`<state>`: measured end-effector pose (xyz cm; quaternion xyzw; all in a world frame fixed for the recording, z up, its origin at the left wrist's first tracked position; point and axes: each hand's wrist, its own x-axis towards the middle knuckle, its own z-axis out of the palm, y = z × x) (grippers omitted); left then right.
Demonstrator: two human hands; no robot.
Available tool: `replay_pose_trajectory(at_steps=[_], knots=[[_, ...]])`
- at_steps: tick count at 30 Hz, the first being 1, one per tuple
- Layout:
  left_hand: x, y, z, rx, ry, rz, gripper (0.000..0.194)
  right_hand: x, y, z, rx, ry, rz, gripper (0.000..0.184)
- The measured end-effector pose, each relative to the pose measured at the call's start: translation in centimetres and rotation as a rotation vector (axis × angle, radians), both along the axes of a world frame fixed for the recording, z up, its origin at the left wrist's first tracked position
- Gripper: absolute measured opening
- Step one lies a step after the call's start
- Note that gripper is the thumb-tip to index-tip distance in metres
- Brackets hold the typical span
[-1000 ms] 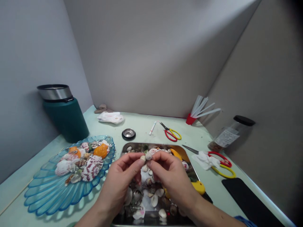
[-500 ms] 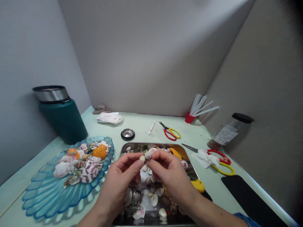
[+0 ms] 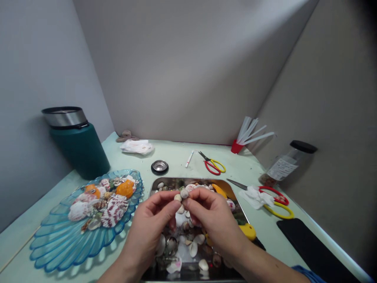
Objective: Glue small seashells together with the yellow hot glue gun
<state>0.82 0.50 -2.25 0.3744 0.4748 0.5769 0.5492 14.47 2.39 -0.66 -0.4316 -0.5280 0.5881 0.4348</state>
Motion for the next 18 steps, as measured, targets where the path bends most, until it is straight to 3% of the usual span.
replay_pose_trajectory(at_steps=[12, 18], knots=[[-0.05, -0.17, 0.26, 0.040, 0.068, 0.004, 0.023, -0.04, -0.10, 0.13, -0.010, 0.060, 0.040, 0.023], [0.03, -0.09, 0.26, 0.085, 0.057, -0.031, 0.035, 0.13, 0.24, -0.03, -0.037, 0.164, 0.048, 0.021]])
